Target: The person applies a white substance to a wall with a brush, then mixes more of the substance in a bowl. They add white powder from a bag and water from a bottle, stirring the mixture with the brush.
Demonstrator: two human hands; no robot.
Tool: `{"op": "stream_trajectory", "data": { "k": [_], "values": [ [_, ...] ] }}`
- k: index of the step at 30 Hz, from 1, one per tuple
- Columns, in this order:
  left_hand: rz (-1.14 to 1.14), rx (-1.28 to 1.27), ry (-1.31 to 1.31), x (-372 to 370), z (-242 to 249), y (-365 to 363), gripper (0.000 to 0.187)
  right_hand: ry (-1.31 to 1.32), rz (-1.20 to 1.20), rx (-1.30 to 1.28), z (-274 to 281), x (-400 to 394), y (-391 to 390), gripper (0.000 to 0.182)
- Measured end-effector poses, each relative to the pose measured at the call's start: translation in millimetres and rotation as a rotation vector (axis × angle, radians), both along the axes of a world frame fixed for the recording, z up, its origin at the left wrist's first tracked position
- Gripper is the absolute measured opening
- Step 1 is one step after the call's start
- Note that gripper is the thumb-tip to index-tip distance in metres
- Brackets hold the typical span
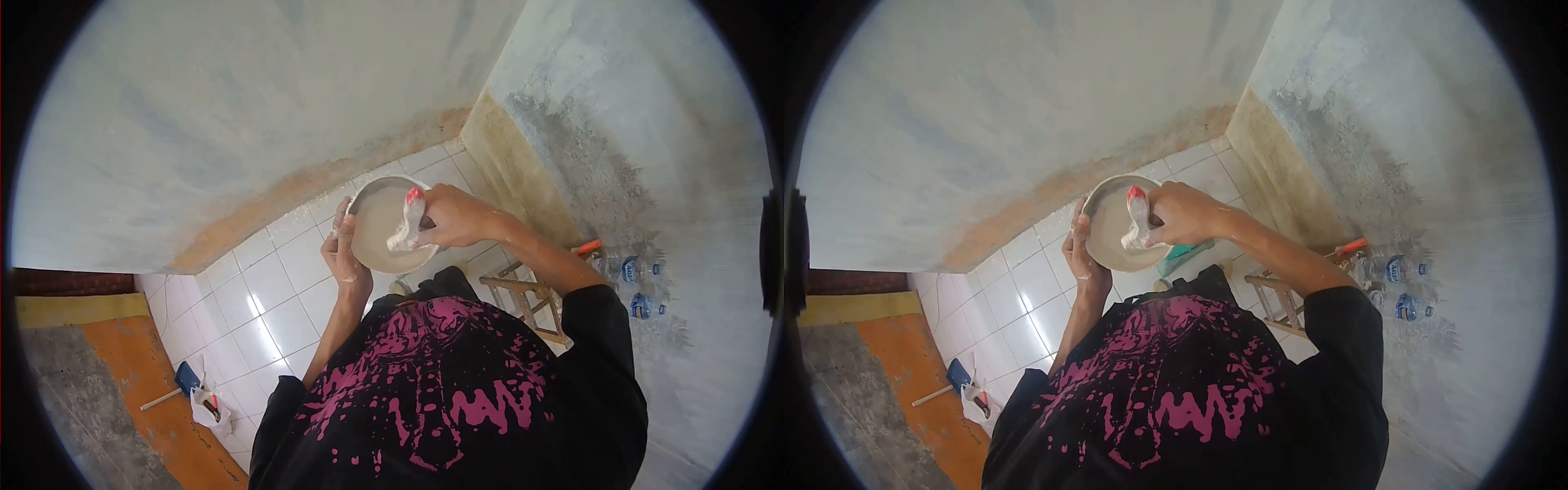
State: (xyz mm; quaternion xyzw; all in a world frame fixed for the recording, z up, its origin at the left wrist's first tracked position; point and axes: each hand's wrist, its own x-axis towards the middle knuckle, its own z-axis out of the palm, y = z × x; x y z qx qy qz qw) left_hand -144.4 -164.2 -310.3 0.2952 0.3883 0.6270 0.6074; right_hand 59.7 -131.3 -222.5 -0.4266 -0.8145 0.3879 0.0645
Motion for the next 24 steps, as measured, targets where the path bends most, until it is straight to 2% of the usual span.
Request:
{"op": "stream_trajectory", "data": {
  "k": [2, 4, 5, 7, 8, 10, 11, 13, 14, 16, 20, 22, 24],
  "values": [
    [0.026, 0.005, -0.017, 1, 3, -1, 0.051, 0.011, -0.069, -0.025, -8, -5, -4, 0.030],
    [0.018, 0.034, 0.016, 0, 4, -2, 0.055, 0.235, -0.224, -0.020, -19, -12, -9, 0.033],
    [0.020, 0.035, 0.018, 1, 6, -3, 0.055, 0.237, -0.221, -0.019, -19, -16, -10, 0.033],
    [0.014, 0.001, -0.017, 3, 11, -5, 0.058, 0.454, -0.323, 0.071, -18, -24, -11, 0.035],
    [0.015, 0.001, -0.014, 3, 13, -6, 0.058, 0.457, -0.323, 0.070, -10, -24, -11, 0.035],
    [0.019, -0.021, -0.027, 3, 16, -7, 0.061, 0.355, -0.379, -0.060, 14, -22, -7, 0.034],
    [0.023, -0.019, -0.024, 3, 16, -6, 0.061, 0.358, -0.375, -0.059, 6, -22, -8, 0.034],
    [0.030, -0.023, -0.028, 4, 18, -4, 0.060, 0.283, -0.309, 0.136, -16, -20, -13, 0.030],
    [0.030, -0.023, -0.024, 1, 16, -4, 0.060, 0.287, -0.309, 0.136, -12, -17, -11, 0.030],
    [0.001, -0.026, 0.001, -2, 7, -2, 0.060, 0.099, -0.273, 0.251, 1, -4, -5, 0.030],
    [0.007, -0.018, 0.042, -5, -1, 0, 0.059, 0.006, -0.270, 0.156, 15, -4, -4, 0.029],
    [0.045, -0.033, 0.009, -1, -4, 1, 0.056, -0.034, -0.154, 0.065, 13, -9, -8, 0.028],
    [0.025, -0.033, -0.001, 0, 6, -2, 0.055, 0.042, -0.189, 0.044, -4, -17, -12, 0.028]
  ]
}}
